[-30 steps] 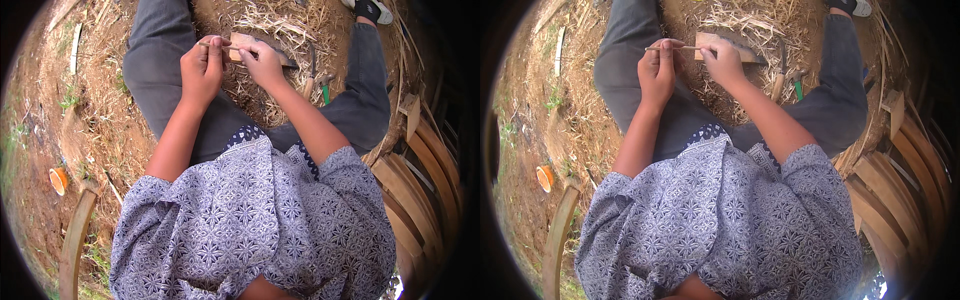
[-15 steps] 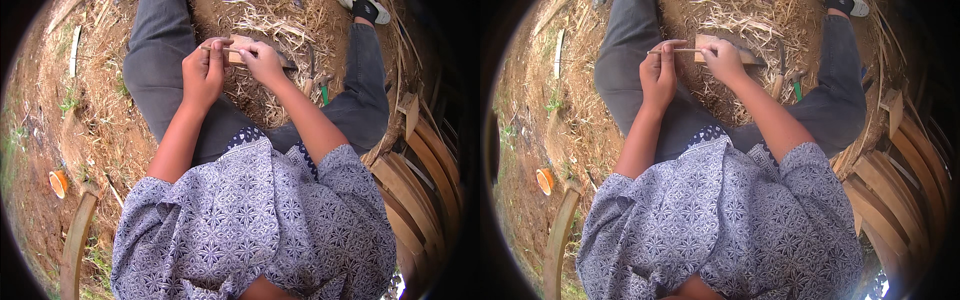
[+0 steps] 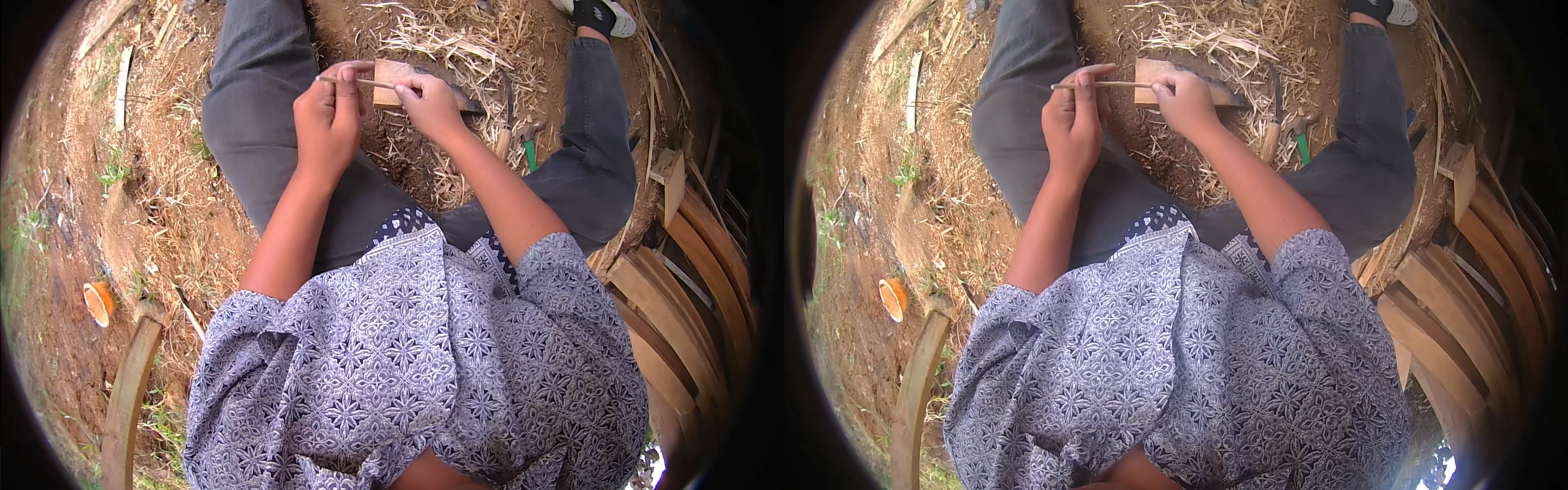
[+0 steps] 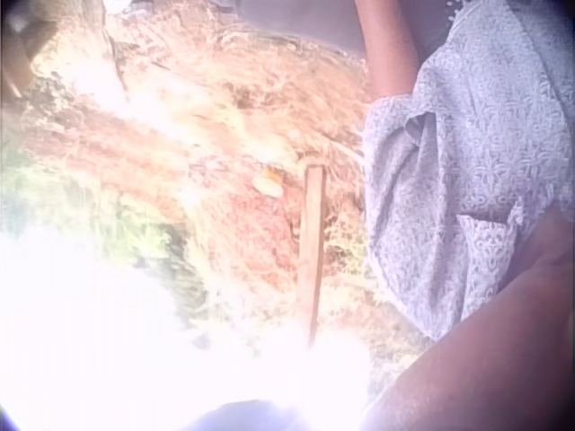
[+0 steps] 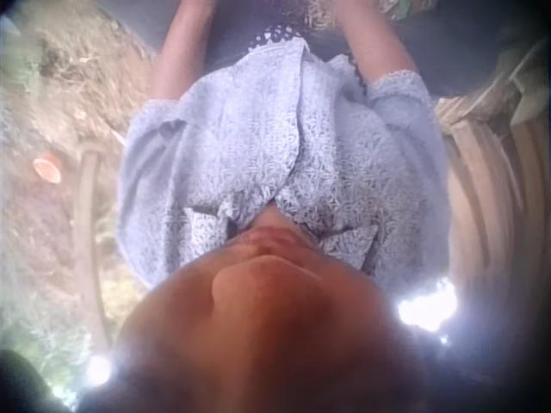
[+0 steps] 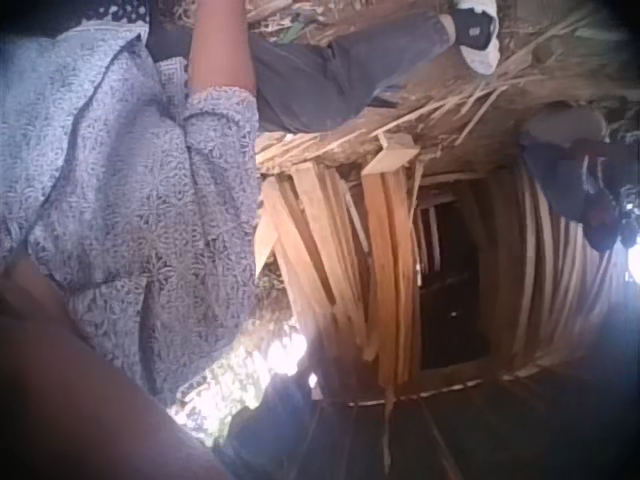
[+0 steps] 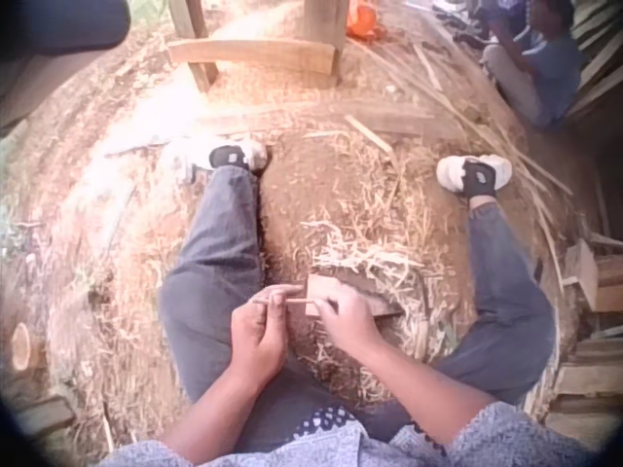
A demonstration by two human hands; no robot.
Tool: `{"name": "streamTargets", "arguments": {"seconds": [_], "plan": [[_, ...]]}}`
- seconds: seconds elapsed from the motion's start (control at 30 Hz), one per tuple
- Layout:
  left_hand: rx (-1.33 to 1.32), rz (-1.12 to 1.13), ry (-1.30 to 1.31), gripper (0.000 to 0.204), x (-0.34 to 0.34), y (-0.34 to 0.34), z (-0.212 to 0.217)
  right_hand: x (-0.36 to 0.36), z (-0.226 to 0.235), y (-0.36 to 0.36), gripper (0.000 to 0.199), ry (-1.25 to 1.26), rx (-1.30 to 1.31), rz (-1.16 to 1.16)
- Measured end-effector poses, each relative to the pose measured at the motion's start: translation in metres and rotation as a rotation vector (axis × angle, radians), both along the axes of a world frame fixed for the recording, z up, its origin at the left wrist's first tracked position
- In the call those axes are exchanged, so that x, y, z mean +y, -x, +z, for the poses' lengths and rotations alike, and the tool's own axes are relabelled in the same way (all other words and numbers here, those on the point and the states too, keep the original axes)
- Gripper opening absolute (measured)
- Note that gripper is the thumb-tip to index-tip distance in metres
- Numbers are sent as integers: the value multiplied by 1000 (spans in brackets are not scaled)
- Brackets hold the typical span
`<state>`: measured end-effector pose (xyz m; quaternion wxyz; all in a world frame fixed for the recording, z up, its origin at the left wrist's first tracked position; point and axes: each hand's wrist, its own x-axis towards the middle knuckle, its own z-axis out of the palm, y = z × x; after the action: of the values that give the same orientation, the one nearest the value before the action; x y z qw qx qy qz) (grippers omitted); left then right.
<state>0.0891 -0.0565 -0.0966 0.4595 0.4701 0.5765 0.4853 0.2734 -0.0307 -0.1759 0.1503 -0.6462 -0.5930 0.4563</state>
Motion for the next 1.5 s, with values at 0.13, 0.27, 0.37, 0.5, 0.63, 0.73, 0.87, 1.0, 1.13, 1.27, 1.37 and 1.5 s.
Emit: {"name": "streamTargets", "arguments": {"seconds": [0.13,0.27,0.37,0.5,0.63,0.73,0.87,1.0,1.13,1.27,1.37,1.5], "plan": [[14,43,-30,39,-3,0,-4,-10,44,28,20,-354,212,23],[85,-6,-42,40,-6,-2,3,-4,14,10,23,-79,6,59],[13,70,-1,41,-1,1,-4,-4,53,37,19,-457,242,83],[22,40,60,35,0,4,1,4,0,5,20,-148,9,67],[-34,85,18,34,-3,0,3,-5,54,37,22,-448,286,66],[7,29,26,34,0,-2,1,-7,-23,-13,21,-68,63,-46],[-5,78,11,35,2,0,1,3,54,36,21,-422,250,121],[38,6,23,40,0,0,0,2,9,2,20,-11,117,5],[8,43,25,41,-2,-3,4,-11,52,29,22,-276,226,20],[123,-30,-27,37,-2,-3,2,6,27,9,20,-133,126,-11],[83,10,-21,36,-4,-1,2,-1,61,34,19,-477,312,43],[99,-46,-29,36,1,-6,8,-2,-8,-17,17,-32,121,-35]]}}
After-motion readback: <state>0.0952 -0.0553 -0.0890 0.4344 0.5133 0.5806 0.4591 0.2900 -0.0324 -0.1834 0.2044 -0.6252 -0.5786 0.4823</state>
